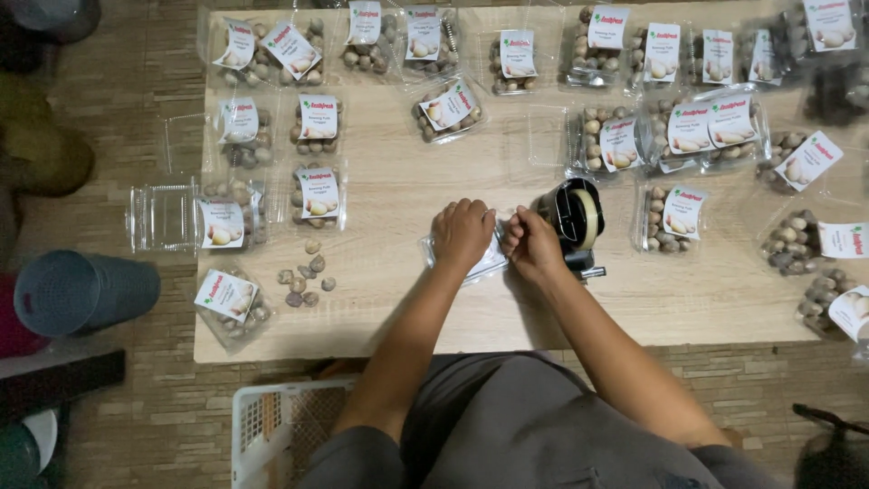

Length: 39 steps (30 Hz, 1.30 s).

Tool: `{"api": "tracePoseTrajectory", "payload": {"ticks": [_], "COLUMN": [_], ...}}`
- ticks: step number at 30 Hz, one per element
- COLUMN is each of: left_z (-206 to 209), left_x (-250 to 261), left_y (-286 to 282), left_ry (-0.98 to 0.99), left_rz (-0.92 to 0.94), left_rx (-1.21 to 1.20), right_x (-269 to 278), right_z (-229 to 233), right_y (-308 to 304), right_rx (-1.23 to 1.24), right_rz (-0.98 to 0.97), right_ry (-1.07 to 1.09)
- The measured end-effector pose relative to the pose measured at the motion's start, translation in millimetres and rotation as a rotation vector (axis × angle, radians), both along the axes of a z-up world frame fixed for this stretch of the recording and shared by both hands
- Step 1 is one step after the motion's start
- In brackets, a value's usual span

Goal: The person weighs several groups of small round food items on a digital scale, places them into small plastic containers, and seals the containers with tape.

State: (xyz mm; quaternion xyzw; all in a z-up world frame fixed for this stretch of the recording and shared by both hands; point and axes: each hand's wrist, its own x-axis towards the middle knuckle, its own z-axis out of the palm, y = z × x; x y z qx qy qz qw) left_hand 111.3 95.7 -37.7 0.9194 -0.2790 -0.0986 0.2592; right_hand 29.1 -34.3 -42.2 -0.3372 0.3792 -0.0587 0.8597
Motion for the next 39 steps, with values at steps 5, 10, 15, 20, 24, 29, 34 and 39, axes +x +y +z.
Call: {"api": "tracePoseTrajectory", "payload": {"ticks": [5,10,15,20,24,29,34,39], "left_z": [23.7,27.4,38.4,48.1,17.7,24.9,22.3,34.2], "left_x": [10.7,32.3,41.6,39.8,44.0,43.4,44.6,44.0], "left_y": [-0.2,-2.1,-4.5,-2.6,-7.3,-4.9,-6.3,-4.9], "left_ry": [0.194,0.499,0.679,0.681,0.686,0.688,0.680,0.684], "left_rz": [0.027,0.019,0.056,0.019,0.039,0.033,0.046,0.050], "left_rx": [-0.003,-0.024,0.008,-0.012,-0.061,-0.034,-0.013,0.014], "right_x": [1.5,-0.3,-3.2,-4.9,-6.3,-4.3,7.2,11.1], "right_z": [-6.0,2.7,15.2,6.2,13.0,16.0,8.8,13.6], "right_y": [-0.9,3.8,10.8,7.9,9.5,8.6,0.0,2.1], "right_rx": [-0.002,-0.039,-0.128,-0.217,-0.240,-0.263,-0.288,-0.268], "right_rz": [-0.009,-0.004,0.017,0.037,0.047,0.044,0.038,0.037], "right_ry": [0.000,0.018,0.052,0.096,0.105,0.081,0.019,-0.024]}}
